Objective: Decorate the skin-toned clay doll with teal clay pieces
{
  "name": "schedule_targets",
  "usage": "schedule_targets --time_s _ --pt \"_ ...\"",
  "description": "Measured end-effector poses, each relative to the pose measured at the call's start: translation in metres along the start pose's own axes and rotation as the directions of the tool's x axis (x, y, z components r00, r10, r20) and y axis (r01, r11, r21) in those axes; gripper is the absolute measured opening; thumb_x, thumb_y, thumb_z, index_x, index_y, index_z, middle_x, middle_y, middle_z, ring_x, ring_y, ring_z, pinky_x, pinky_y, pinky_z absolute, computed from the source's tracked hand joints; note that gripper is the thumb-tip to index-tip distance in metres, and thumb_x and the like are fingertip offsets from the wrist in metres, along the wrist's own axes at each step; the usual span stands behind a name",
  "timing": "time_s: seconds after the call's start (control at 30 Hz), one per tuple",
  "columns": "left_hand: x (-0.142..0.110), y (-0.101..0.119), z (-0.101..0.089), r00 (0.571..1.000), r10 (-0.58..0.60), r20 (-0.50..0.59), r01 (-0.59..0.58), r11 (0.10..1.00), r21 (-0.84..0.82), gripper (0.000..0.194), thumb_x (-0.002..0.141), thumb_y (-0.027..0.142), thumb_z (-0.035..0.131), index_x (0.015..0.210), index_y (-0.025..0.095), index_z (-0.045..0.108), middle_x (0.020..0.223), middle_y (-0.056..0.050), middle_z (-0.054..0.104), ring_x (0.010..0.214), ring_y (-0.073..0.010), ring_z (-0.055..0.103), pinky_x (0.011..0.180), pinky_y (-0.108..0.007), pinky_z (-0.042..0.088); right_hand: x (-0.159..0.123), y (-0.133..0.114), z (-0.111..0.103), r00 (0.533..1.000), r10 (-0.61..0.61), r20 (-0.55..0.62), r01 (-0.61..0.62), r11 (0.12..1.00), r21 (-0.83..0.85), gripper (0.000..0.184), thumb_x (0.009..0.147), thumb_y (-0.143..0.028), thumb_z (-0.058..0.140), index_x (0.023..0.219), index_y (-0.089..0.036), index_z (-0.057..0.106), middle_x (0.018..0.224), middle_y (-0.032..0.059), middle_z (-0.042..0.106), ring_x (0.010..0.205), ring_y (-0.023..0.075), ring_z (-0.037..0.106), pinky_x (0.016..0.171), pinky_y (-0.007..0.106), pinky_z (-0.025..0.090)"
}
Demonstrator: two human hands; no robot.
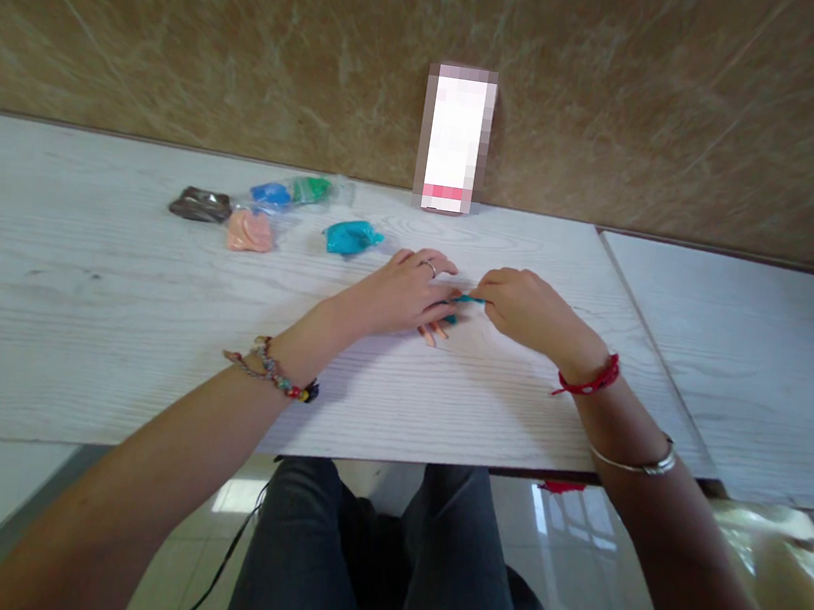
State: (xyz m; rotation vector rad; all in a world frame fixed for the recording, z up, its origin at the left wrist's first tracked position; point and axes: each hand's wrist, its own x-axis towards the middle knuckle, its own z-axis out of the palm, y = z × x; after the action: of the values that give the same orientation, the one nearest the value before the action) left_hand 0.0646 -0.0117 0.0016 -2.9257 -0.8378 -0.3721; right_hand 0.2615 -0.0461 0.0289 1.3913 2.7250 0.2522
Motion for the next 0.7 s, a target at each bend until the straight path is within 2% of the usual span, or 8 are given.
schedule_targets --time_s 0.17,0.37,0.5,0.7 --pt "0.002 0.003 0.000 0.999 -0.025 0.044 0.026 1.000 -0.014 0.033 0.091 0.039 0.041 0.112 0.025 0.063 0.126 -0.011 0.051 0.118 -0.0257 0.041 0.091 -0.040 0.036 0.001 -0.002 -0.001 0.999 -0.007 0.052 0.007 1.000 0.001 0.032 0.084 -0.008 0.039 0.097 -0.011 0.067 0.099 0.0120 0.065 0.087 0.0198 0.058 0.070 0.029 0.037" --pt "0.002 0.003 -0.001 0.999 -0.027 0.042 0.027 1.000 -0.002 0.033 0.092 0.039 0.039 0.109 0.025 0.063 0.125 -0.009 0.052 0.117 -0.0245 0.041 0.091 -0.039 0.035 0.000 0.004 0.000 0.998 0.064 -0.012 -0.063 0.995 0.071 0.031 0.086 -0.012 0.040 0.103 -0.013 0.065 0.098 0.0109 0.067 0.087 0.0189 0.059 0.072 0.029 0.038" --pt "0.001 0.002 -0.002 1.000 -0.007 -0.008 0.007 1.000 0.007 0.033 0.092 0.037 0.038 0.112 0.024 0.062 0.124 -0.011 0.052 0.117 -0.0245 0.042 0.090 -0.040 0.036 0.001 0.008 0.004 0.997 0.072 -0.006 -0.071 0.990 0.124 0.028 0.086 -0.016 0.044 0.103 -0.013 0.066 0.098 0.0105 0.067 0.089 0.0198 0.059 0.075 0.028 0.039" --pt "-0.001 -0.004 -0.002 0.996 -0.061 -0.069 0.064 0.997 0.033 0.033 0.092 0.038 0.039 0.101 0.022 0.067 0.121 -0.009 0.055 0.117 -0.0251 0.043 0.089 -0.040 0.037 0.005 0.007 0.005 0.993 0.112 0.032 -0.115 0.984 0.138 0.026 0.084 -0.014 0.045 0.094 -0.012 0.069 0.092 0.0096 0.068 0.085 0.0188 0.060 0.073 0.027 0.039"
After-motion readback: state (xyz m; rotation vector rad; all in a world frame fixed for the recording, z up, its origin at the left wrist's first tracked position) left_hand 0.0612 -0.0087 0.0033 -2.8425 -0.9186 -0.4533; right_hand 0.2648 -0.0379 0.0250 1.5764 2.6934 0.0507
